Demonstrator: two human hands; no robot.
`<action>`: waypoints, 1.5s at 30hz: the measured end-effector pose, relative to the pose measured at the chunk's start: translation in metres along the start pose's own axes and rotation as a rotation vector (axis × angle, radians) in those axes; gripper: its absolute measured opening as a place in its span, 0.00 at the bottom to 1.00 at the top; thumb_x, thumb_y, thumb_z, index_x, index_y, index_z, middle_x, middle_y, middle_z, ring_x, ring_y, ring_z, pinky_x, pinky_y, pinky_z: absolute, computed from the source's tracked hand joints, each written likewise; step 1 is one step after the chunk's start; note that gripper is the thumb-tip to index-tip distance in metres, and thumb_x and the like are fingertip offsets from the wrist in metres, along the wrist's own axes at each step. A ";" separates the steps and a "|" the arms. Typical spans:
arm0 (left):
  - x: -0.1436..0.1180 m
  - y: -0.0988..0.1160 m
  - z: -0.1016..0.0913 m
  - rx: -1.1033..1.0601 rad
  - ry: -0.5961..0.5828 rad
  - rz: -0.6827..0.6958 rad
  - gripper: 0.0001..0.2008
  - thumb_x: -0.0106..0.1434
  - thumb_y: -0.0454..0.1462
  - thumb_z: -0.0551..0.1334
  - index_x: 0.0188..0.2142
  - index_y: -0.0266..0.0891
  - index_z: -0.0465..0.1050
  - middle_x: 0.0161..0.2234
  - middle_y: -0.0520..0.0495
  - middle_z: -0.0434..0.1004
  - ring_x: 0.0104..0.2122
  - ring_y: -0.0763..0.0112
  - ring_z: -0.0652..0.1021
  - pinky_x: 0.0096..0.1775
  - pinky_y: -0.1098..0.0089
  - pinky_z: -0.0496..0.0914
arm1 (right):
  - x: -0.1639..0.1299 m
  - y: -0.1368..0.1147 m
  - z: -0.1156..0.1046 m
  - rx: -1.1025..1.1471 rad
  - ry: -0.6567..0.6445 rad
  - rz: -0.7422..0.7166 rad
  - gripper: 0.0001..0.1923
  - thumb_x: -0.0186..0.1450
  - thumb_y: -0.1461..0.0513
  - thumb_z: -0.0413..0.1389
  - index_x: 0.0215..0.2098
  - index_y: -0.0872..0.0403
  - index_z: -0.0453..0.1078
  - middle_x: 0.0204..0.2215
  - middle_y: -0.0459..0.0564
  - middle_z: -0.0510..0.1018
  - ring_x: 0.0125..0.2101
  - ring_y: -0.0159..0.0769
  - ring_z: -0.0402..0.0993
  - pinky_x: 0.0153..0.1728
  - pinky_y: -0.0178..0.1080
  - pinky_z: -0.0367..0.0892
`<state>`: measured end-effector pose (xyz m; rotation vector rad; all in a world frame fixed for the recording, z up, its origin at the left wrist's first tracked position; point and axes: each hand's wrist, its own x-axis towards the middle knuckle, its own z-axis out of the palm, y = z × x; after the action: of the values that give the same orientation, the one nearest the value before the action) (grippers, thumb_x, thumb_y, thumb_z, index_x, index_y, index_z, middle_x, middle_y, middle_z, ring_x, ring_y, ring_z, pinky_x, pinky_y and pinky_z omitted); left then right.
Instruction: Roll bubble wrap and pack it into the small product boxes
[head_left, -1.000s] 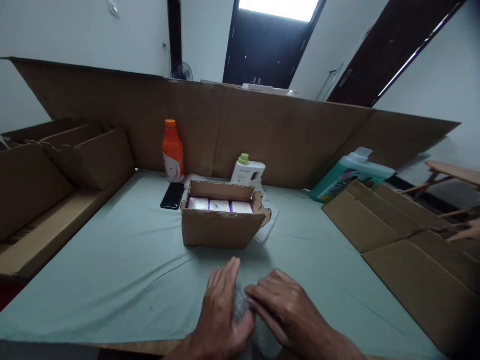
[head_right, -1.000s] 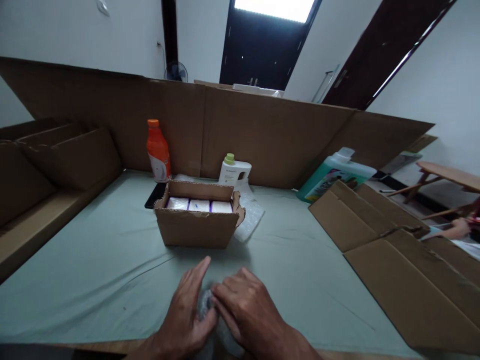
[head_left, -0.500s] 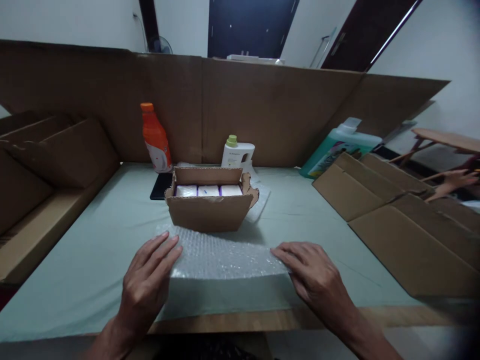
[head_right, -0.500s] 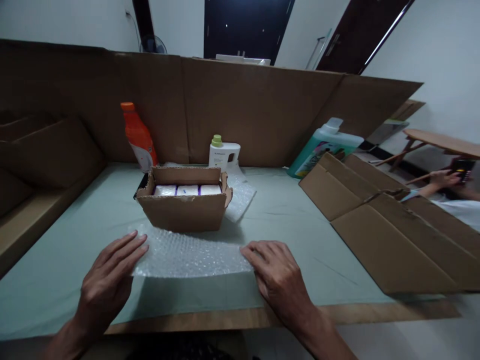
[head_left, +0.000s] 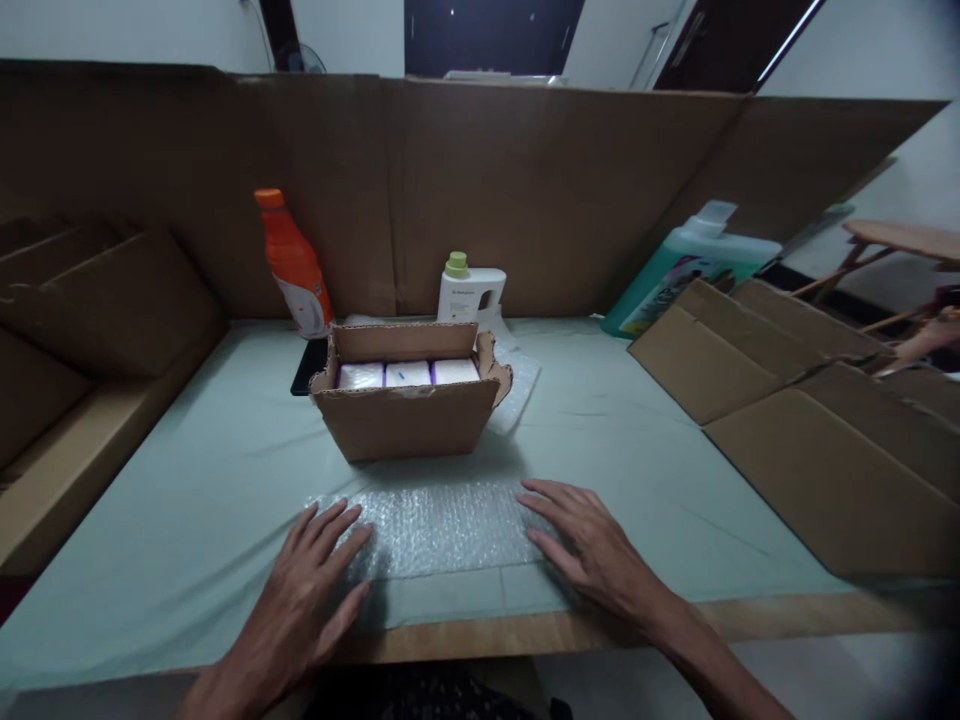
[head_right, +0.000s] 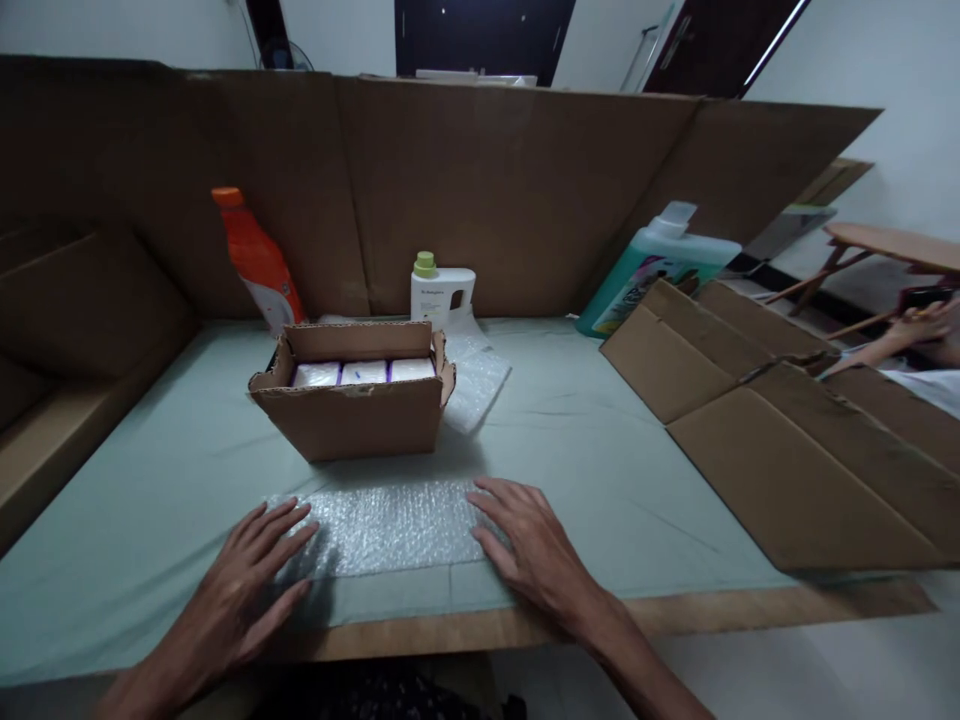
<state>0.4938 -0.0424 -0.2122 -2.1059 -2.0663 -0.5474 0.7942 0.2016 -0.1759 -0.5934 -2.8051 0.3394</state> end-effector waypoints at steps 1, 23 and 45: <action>0.007 0.001 0.006 -0.001 -0.006 0.013 0.24 0.66 0.40 0.61 0.61 0.45 0.67 0.61 0.42 0.73 0.61 0.53 0.72 0.62 0.48 0.63 | 0.008 -0.005 0.005 0.012 -0.010 -0.027 0.18 0.71 0.59 0.53 0.57 0.51 0.72 0.58 0.57 0.75 0.56 0.47 0.73 0.53 0.53 0.71; -0.005 -0.006 0.010 -0.118 -0.163 -0.035 0.20 0.70 0.40 0.58 0.61 0.46 0.68 0.65 0.43 0.67 0.65 0.53 0.66 0.61 0.46 0.67 | 0.008 -0.009 0.047 0.053 0.026 -0.097 0.13 0.71 0.60 0.52 0.51 0.50 0.75 0.55 0.55 0.78 0.56 0.48 0.72 0.52 0.55 0.68; 0.020 0.029 -0.002 -1.273 0.078 -0.897 0.40 0.63 0.47 0.62 0.69 0.40 0.47 0.46 0.43 0.74 0.34 0.69 0.76 0.31 0.69 0.72 | 0.075 -0.127 0.039 0.759 -0.126 0.118 0.34 0.64 0.60 0.59 0.67 0.49 0.58 0.49 0.53 0.80 0.45 0.41 0.79 0.41 0.39 0.76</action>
<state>0.5214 -0.0262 -0.1988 -1.1003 -2.8784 -2.4985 0.6702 0.1131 -0.1630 -0.5528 -2.4584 1.4094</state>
